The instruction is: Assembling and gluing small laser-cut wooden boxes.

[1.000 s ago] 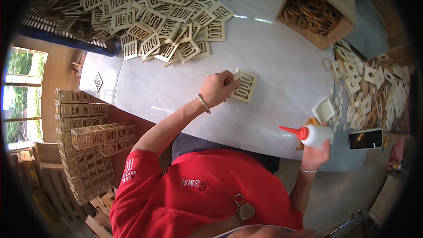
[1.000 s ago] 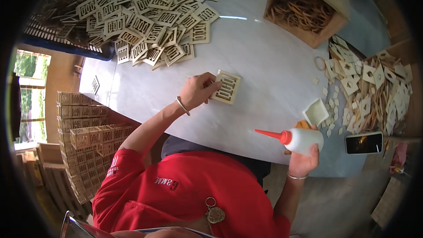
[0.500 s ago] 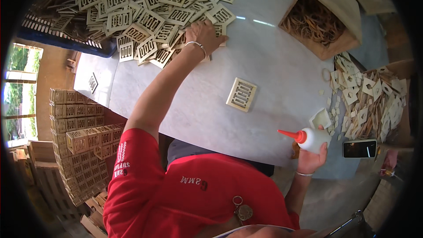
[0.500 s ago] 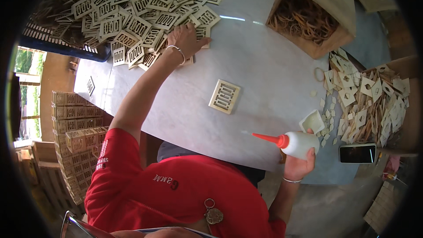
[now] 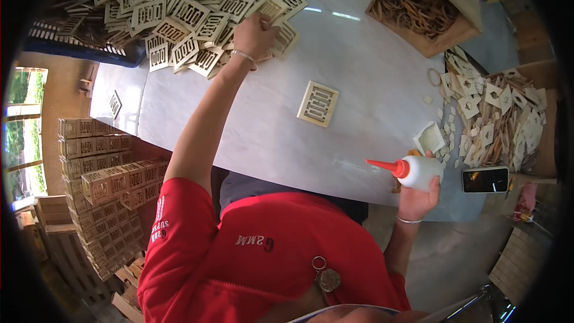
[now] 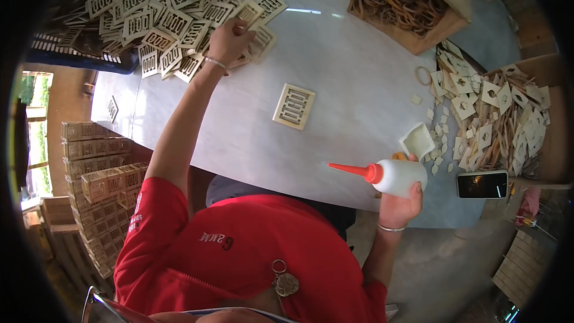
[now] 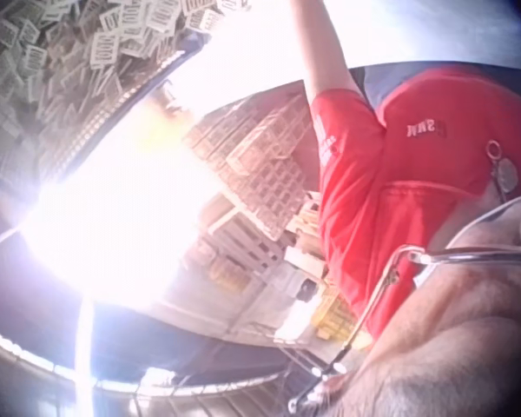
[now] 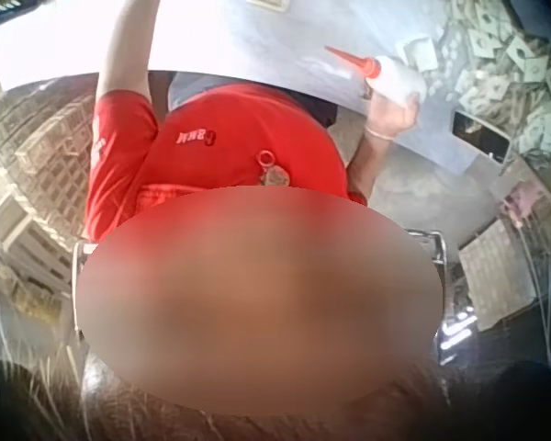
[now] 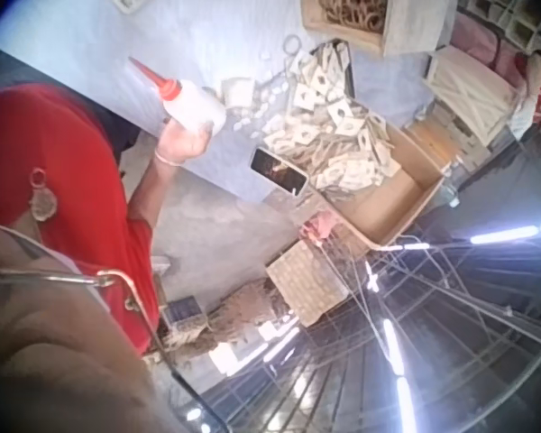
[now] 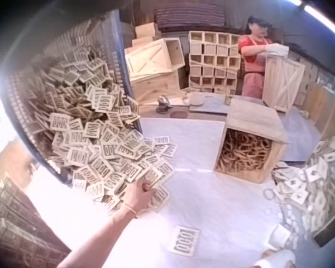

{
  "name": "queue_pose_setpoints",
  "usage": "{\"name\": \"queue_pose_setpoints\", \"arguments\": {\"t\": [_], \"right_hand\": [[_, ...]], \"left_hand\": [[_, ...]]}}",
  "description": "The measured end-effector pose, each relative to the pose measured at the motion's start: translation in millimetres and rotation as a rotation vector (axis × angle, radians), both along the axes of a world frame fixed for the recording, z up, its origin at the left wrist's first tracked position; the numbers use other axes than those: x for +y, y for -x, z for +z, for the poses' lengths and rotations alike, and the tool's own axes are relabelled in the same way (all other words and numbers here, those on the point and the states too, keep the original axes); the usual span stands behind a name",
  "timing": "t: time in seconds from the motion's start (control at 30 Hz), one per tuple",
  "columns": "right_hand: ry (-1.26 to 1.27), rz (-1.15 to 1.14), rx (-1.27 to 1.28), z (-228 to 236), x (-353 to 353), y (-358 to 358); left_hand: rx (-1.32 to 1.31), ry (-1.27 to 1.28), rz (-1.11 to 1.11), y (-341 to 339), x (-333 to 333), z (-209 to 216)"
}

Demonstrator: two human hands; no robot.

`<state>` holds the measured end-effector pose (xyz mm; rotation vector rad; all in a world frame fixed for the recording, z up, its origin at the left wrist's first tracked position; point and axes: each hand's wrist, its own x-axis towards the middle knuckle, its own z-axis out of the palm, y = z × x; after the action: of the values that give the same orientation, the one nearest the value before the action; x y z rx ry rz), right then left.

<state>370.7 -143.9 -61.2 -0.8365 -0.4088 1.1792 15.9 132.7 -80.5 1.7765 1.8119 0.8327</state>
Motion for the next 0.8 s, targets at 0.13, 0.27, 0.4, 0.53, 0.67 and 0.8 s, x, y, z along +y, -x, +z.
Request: {"name": "queue_pose_setpoints", "arguments": {"t": [0.13,0.27,0.4,0.53,0.67,0.8], "right_hand": [[-0.004,-0.012,-0.02,5.8,-5.1,1.3],[-0.001,0.071,-0.016,4.5,-3.7,-1.5],[0.0,0.077,-0.028,15.9,5.5,12.4],[0.0,0.064,-0.061,28.3,14.9,27.5],[-0.073,0.142,-0.057,31.7,17.9,28.4],[-0.086,0.151,-0.141,38.8,19.1,34.8]], "left_hand": [[-0.715,0.122,0.057,5.1,-55.1,10.5],[-0.781,0.118,0.063,17.1,-105.5,22.5],[0.084,-0.709,-0.219,23.5,-160.7,46.9],[0.221,-0.972,-0.416,32.6,-182.2,54.4],[0.249,-1.031,-0.463,41.2,-188.7,57.8],[0.07,-0.813,-0.366,31.5,-201.9,61.2]]}}
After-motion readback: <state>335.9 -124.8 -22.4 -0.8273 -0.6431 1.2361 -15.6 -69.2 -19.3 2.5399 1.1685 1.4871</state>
